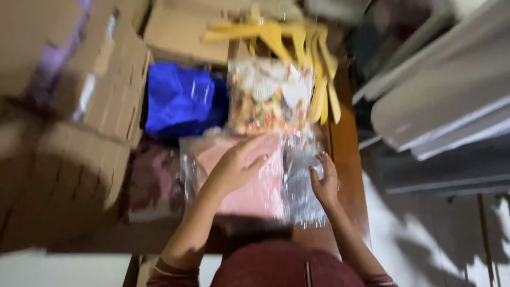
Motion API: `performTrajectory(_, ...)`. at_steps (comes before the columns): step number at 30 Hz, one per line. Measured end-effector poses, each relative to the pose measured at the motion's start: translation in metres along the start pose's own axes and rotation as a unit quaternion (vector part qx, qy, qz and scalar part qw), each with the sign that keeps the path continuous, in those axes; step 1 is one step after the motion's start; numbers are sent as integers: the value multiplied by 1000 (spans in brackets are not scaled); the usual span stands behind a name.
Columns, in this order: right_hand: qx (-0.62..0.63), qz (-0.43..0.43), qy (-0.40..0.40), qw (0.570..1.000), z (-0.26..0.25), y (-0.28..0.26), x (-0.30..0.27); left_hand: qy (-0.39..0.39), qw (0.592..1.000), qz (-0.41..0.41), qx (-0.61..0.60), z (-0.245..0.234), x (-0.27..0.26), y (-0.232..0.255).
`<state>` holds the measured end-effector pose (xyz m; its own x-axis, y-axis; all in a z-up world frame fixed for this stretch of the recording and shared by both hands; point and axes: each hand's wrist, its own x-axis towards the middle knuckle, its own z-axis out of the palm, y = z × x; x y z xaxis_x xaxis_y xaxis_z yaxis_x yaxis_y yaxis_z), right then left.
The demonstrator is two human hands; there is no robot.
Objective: Packaging various articles of clothing into clear plastic bags.
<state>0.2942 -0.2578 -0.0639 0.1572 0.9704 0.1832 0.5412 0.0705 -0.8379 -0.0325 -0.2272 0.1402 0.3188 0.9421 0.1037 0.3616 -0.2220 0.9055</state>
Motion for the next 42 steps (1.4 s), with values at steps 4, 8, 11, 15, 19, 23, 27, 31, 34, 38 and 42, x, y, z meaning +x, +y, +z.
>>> performTrajectory(4, -221, -57, -71, 971, -5, 49, -90, -44, 993, 105, -26, 65, -85, 25)
performTrajectory(8, -303, -125, -80, 941, -14, 76, -119, -126, 982, 105, -96, 136, -120, 36)
performTrajectory(11, -249, -157, -72, 953, -10, 100, -106, -201, 971, 56, -118, 192, -116, 4)
performTrajectory(15, -240, -153, -102, 953, 2, 114, -92, -175, 980, 29, -93, 267, -111, -59)
performTrajectory(19, -258, -174, -108, 944, -16, 66, -82, 17, 999, -14, 25, 326, -117, -175)
performTrajectory(23, -254, -221, -105, 936, -28, 36, -76, 37, 960, -144, 239, 311, -116, -176)
performTrajectory(27, -242, -248, -94, 933, -39, 18, -78, 48, 948, -182, 256, 308, -117, -224)
performTrajectory(31, -233, -236, -116, 936, -66, 7, -84, 94, 957, -129, 242, 303, -109, -220)
performTrajectory(34, -226, -218, -125, 941, -94, 11, -94, 102, 969, -84, 211, 296, -105, -197)
performTrajectory(38, -244, -154, -123, 949, -136, 36, -103, 139, 965, 13, 223, 282, -103, -165)
performTrajectory(42, -288, -121, -51, 949, -196, 45, -104, 127, 967, 6, 220, 283, -101, -165)
